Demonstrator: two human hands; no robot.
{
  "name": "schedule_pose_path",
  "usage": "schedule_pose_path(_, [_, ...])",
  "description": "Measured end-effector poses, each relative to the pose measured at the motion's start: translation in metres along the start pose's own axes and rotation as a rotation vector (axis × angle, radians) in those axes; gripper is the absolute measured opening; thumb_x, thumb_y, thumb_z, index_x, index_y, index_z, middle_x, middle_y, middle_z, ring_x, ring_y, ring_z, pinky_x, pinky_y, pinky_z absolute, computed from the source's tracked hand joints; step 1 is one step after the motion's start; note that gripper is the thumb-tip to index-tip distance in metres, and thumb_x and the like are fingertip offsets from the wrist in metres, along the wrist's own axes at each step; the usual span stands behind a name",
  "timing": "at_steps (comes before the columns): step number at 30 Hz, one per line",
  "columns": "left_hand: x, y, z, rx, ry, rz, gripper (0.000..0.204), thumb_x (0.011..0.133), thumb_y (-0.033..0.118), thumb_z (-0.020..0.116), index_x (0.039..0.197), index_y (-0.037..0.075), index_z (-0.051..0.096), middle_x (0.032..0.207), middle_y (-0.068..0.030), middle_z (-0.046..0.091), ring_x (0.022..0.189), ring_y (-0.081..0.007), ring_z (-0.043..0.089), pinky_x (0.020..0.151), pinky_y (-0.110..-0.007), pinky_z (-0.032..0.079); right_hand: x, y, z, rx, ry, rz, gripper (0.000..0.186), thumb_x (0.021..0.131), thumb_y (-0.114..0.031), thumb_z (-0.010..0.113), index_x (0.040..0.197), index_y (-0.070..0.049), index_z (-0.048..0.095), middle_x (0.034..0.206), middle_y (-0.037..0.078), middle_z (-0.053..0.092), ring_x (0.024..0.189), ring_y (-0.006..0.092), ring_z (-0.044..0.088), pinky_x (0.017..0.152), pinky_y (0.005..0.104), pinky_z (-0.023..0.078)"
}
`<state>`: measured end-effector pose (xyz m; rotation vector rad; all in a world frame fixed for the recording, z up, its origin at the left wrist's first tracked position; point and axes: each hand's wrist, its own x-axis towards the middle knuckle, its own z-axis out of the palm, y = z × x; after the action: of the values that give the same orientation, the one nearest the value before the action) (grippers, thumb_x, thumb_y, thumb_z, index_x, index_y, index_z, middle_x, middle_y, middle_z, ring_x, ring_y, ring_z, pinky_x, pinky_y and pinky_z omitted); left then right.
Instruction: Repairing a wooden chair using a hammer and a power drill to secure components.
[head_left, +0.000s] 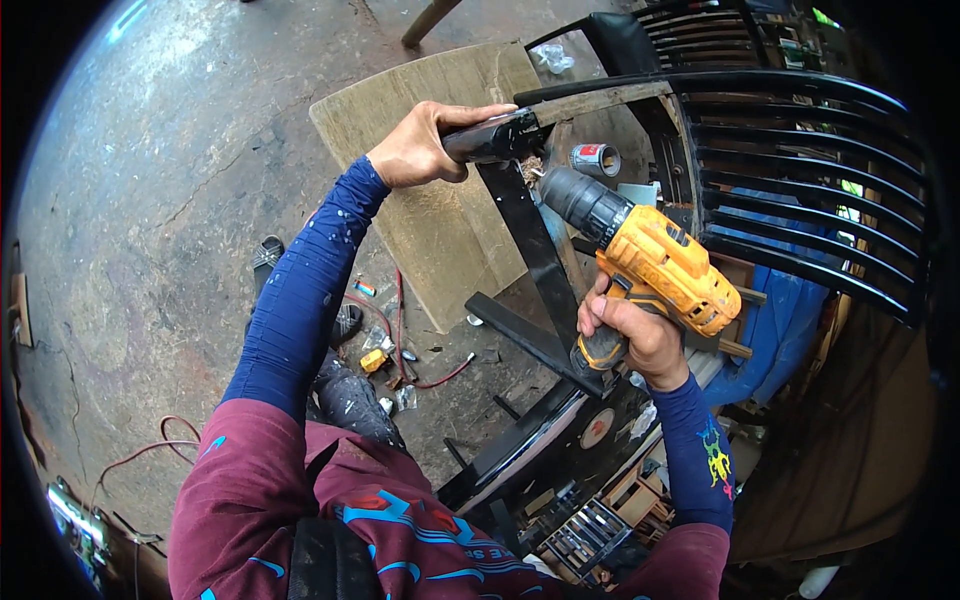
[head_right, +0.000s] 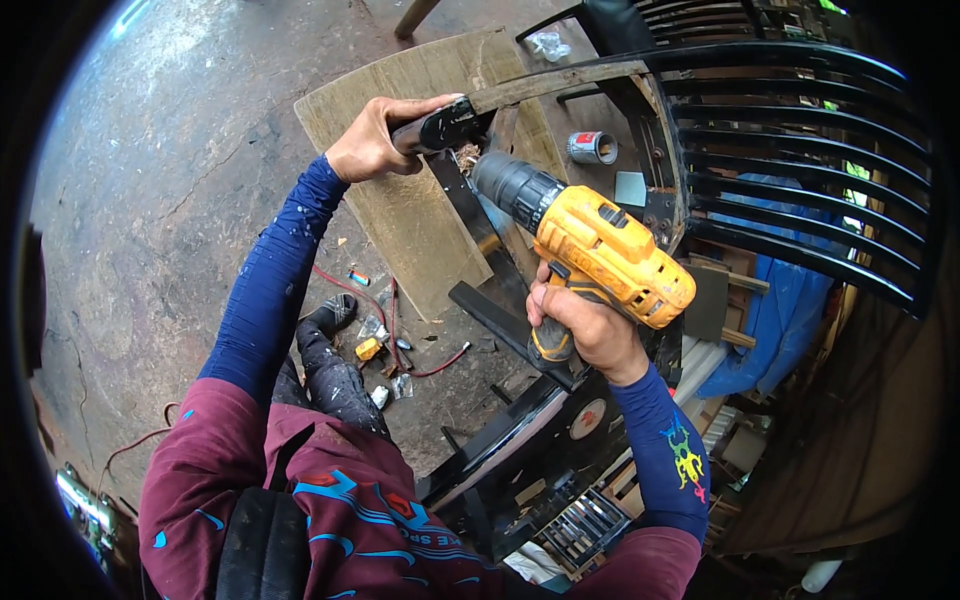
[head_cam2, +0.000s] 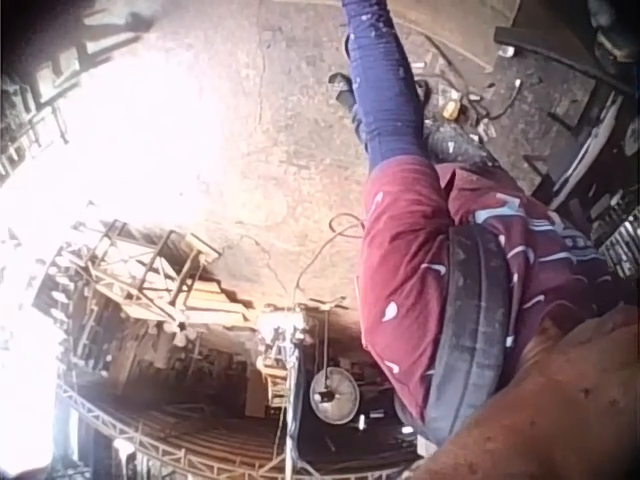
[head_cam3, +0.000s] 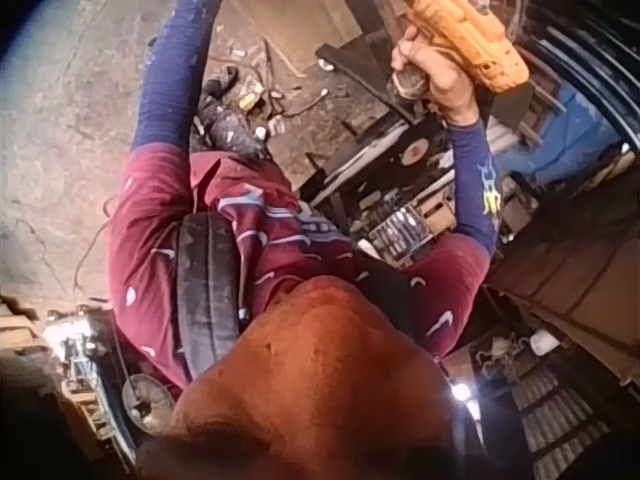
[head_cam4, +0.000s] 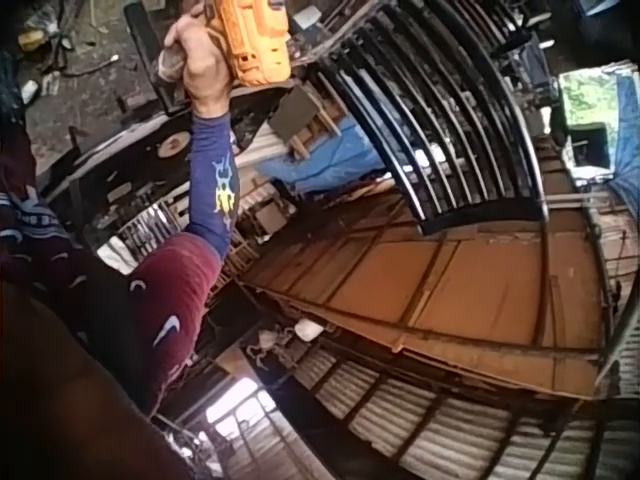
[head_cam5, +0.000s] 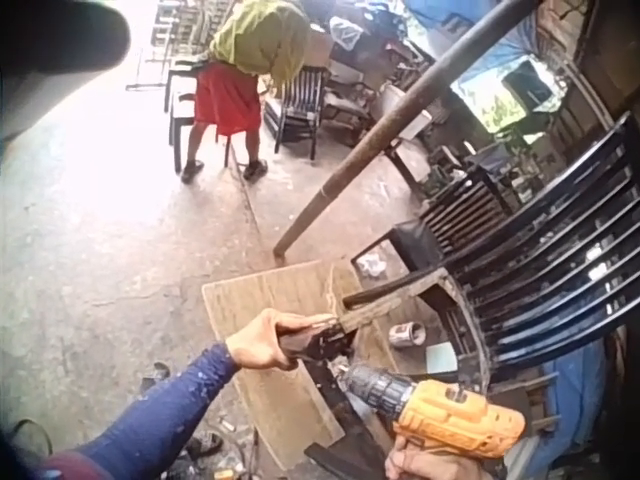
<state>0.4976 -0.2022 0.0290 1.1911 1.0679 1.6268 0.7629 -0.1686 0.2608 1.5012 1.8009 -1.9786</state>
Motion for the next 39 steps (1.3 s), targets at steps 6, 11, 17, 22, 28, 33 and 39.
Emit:
schedule_pose_path(6, [-0.001,0.001,-0.001,0.036,-0.007,-0.007,0.084,0.057,-0.007,0.067,0.137,0.016,0.060,0.113,-0.0007,0.070,0.099,-0.0069,0.058,0.096,-0.025,0.046,-0.006,0.005,-0.001,0.020,-0.010,-0.014,0.027,0.091,-0.012,0.059,0.113,-0.003,0.047,0.081,0.007,0.055,0.078,0.0181,0.058,0.077,0.0348,0.048])
schedule_pose_path(11, [-0.002,0.002,-0.002,0.057,-0.022,-0.017,0.084,0.056,-0.007,0.070,0.138,0.012,0.059,0.121,-0.0004,0.069,0.107,-0.0072,0.058,0.102,-0.026,0.042,-0.009,0.003,-0.004,-0.015,-0.015,-0.015,0.026,0.092,-0.013,0.057,0.113,-0.001,0.048,0.081,0.007,0.057,0.078,0.0167,0.058,0.075,0.0322,0.048])
schedule_pose_path(17, [-0.001,0.002,-0.001,0.034,-0.027,-0.016,0.085,0.056,-0.007,0.070,0.138,0.013,0.059,0.120,-0.0010,0.069,0.107,-0.0077,0.059,0.102,-0.027,0.043,-0.011,0.000,-0.007,-0.008,-0.004,-0.014,0.025,0.091,-0.011,0.058,0.112,-0.002,0.048,0.081,0.006,0.056,0.078,0.0173,0.058,0.076,0.0332,0.048])
schedule_pose_path(22, [-0.002,-0.001,0.000,0.033,0.018,0.014,0.085,0.055,-0.007,0.065,0.136,0.019,0.062,0.112,-0.0021,0.072,0.093,-0.0076,0.059,0.092,-0.026,0.049,-0.016,-0.002,-0.008,-0.002,-0.006,-0.035,0.021,0.093,-0.010,0.057,0.111,-0.001,0.049,0.081,0.006,0.057,0.078,0.0163,0.059,0.075,0.0318,0.049])
schedule_pose_path(28, [-0.014,0.003,-0.006,0.062,0.029,0.112,0.084,0.055,-0.007,0.065,0.136,0.018,0.062,0.110,0.0007,0.072,0.094,-0.0059,0.057,0.091,-0.025,0.048,-0.053,0.016,-0.004,0.022,0.048,0.008,0.025,0.090,-0.012,0.059,0.110,-0.004,0.046,0.081,0.006,0.052,0.078,0.0190,0.056,0.082,0.0392,0.046])
schedule_pose_path(33, [0.006,0.035,-0.007,0.028,-0.089,-0.109,0.082,0.058,-0.006,0.069,0.137,0.010,0.059,0.110,0.0078,0.066,0.099,-0.0033,0.051,0.095,-0.021,0.041,-0.167,0.045,-0.036,0.258,0.244,-0.049,0.036,0.086,-0.017,0.062,0.116,-0.004,0.047,0.074,0.004,0.048,0.071,0.0190,0.055,0.076,0.0389,0.047])
schedule_pose_path(39, [0.021,0.052,-0.002,0.108,-0.057,-0.149,0.065,0.064,-0.004,0.070,0.128,0.005,0.065,0.106,0.0049,0.068,0.097,-0.0047,0.055,0.095,-0.024,0.044,-0.240,0.118,-0.002,0.559,0.119,-0.223,0.041,0.086,-0.012,0.060,0.123,0.001,0.048,0.076,0.007,0.055,0.074,0.0207,0.058,0.074,0.0382,0.049])
